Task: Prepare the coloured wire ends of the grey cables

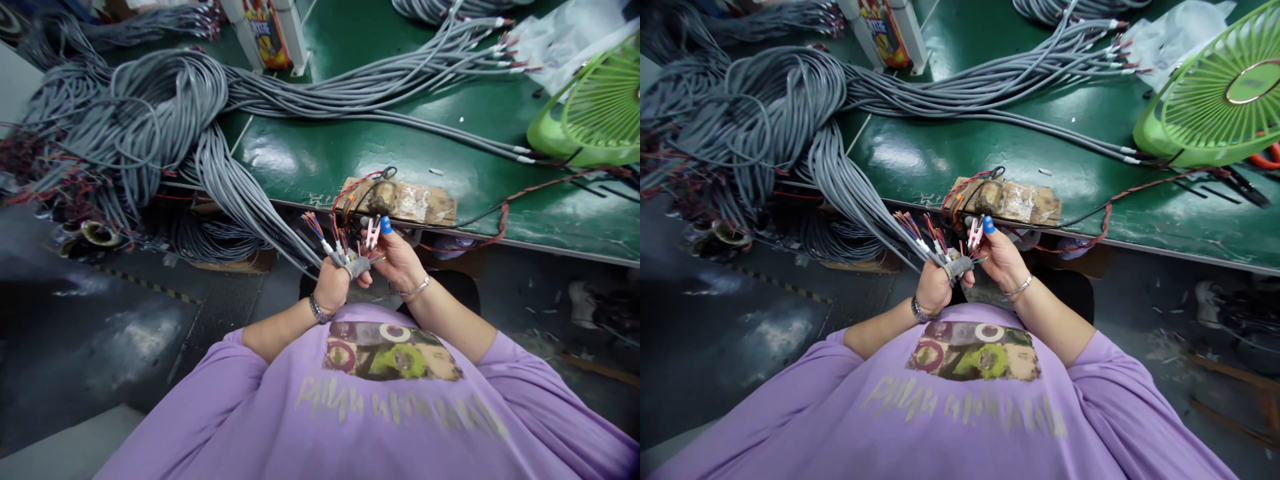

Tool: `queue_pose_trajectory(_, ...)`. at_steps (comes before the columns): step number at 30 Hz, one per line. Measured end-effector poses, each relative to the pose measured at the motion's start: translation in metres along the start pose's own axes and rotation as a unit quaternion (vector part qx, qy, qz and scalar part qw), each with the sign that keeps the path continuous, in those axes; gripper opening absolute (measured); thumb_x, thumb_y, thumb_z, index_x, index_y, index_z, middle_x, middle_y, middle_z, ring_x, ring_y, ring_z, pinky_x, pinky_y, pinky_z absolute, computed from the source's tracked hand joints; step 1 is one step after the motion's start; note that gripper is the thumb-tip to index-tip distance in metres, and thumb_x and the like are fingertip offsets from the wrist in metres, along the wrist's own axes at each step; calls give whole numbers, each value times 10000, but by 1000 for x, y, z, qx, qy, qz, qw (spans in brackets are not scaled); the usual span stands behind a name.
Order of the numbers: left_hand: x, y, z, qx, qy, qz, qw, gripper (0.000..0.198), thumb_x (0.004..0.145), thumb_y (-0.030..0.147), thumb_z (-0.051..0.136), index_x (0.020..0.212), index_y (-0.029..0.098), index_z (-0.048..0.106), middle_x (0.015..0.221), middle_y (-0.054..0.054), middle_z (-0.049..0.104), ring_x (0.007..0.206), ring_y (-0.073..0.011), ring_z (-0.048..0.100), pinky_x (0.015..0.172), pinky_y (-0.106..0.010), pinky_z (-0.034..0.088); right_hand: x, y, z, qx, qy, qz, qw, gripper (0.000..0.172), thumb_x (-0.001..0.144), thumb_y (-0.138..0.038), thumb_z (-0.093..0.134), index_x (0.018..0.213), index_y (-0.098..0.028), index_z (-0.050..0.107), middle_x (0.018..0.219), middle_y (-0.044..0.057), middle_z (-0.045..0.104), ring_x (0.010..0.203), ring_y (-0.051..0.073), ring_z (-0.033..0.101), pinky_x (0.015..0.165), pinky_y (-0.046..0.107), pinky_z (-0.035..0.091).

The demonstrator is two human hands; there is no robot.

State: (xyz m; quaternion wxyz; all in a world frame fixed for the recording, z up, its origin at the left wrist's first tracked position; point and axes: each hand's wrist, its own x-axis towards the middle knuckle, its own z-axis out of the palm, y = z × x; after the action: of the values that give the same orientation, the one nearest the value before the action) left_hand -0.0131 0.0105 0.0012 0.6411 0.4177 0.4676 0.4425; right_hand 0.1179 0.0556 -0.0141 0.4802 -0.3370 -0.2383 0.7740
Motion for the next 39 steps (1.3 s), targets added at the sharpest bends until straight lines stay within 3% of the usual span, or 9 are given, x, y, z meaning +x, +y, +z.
queue_pose_trajectory(9,-3,0,-3,-17,-13,-1,1000,289,750,364,711,584,140,637,517,-14,637,422,-101,556,466,-230,482,-4,6,-3,70,0,-3,998,586,742,-771,561,874,-205,632,682,17,657,537,152,583,496,289,481)
queue_pose_trajectory(15,-11,2,-8,1,-24,14,1000,284,762,367,728,605,142,657,546,-15,653,469,-111,589,495,-238,508,-5,-3,-9,46,0,31,998,571,789,-751,521,812,-192,633,731,33,668,554,122,552,526,257,463)
queue_pose_trajectory(21,-8,-3,-6,-14,-1,33,999,298,764,382,736,614,140,647,545,-13,653,440,-108,577,471,-241,499,-6,-6,-8,6,-3,-13,1000,412,780,-590,678,765,-181,636,656,0,624,537,99,511,518,235,430)
queue_pose_trajectory(27,-4,-4,4,-10,27,63,998,317,777,411,720,618,150,635,557,-13,657,466,-110,595,492,-237,518,-3,0,-8,-24,-22,-45,998,558,793,-742,531,896,-205,646,672,21,642,595,156,584,532,284,446)
queue_pose_trajectory(35,1,-6,8,32,41,68,996,350,758,443,726,603,146,625,573,-26,673,476,-112,607,515,-238,529,0,2,1,52,-37,38,997,637,778,-787,489,925,-183,630,500,-20,579,337,161,494,350,305,402)
queue_pose_trajectory(39,2,-8,6,39,43,65,996,347,759,439,728,606,143,632,569,-29,672,469,-111,604,508,-237,525,-2,1,3,71,-46,55,995,624,794,-777,475,897,-179,622,495,-22,579,308,165,491,321,309,401)
